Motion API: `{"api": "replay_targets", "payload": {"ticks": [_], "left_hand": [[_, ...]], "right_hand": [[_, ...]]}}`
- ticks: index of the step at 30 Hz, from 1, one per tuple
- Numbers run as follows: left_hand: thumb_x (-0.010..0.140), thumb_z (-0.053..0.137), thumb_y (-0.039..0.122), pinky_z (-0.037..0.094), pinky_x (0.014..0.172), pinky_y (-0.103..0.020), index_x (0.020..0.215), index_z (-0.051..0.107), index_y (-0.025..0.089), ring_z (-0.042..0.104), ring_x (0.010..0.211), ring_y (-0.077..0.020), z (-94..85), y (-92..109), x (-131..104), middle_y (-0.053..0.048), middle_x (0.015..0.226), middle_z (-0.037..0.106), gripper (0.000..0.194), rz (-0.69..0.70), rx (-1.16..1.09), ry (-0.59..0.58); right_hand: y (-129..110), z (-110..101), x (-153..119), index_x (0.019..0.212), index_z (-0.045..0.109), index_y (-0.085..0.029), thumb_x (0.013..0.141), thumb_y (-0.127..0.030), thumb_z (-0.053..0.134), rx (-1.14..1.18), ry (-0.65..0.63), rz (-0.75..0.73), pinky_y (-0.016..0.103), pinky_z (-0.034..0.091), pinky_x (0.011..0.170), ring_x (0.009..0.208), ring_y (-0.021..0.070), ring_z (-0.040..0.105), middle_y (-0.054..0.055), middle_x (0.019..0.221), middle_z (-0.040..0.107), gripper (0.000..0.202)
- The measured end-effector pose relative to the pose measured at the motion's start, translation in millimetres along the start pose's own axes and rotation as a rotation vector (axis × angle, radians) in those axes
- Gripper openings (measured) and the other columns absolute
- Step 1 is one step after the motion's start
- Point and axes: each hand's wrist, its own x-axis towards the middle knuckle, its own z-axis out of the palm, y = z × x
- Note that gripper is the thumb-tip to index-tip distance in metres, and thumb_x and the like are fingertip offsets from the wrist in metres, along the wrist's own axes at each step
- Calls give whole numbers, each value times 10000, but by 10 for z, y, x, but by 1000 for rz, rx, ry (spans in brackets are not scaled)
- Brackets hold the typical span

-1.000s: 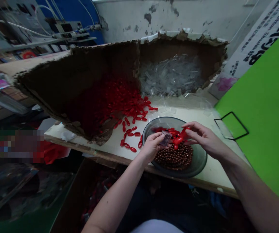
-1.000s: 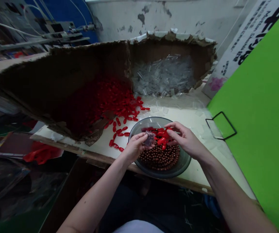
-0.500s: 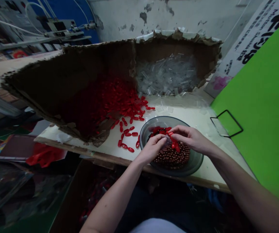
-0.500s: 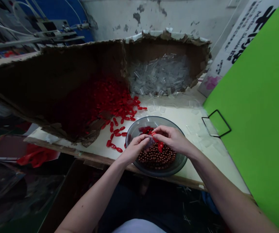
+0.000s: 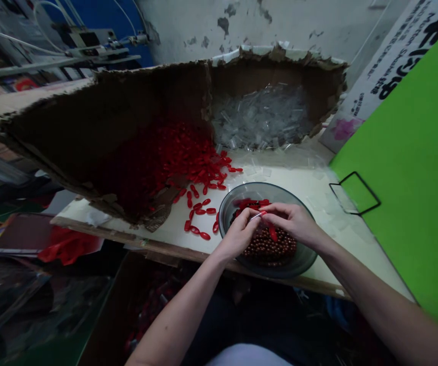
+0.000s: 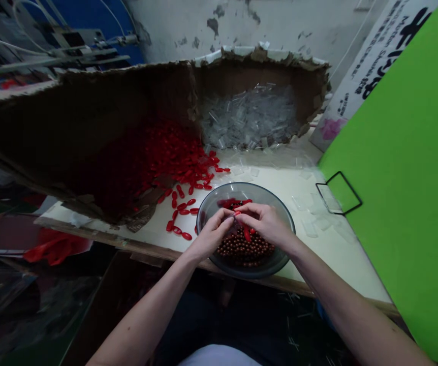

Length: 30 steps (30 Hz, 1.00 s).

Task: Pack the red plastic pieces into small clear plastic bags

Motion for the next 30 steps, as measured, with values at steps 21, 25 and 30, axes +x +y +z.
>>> {"api": "replay_targets", "payload": {"ticks": [21,25,30], "left_hand": [[735,674,439,387,468,-169,963,510,155,555,513,-80,81,-90,89,-23,685,652,399,-121,-507,26],[700,715,424,439,482,-183,925,497,154,584,515,-92,155,-59,33,-40,708,671,414,-164,-579,-8],[724,696,430,453,474,-189,921,488,165,595,522,-101,236,-51,-41,-43,719,680,390,-171,-557,-62]], "right_hand": [[109,165,-207,1220,599,-237,926,-515,395,162,383,16,299,492,649,725,164,612,63,999,679,452],[80,330,-402,1276,537,-265,919,-493,413,46,591,-184,399,458,922,1038,243,583,91,1194,590,441],[-62,239,-213,1223,558,-273,951,-494,303,238,665,-197,388,480,888,992,220,610,85,1133,615,433]]}}
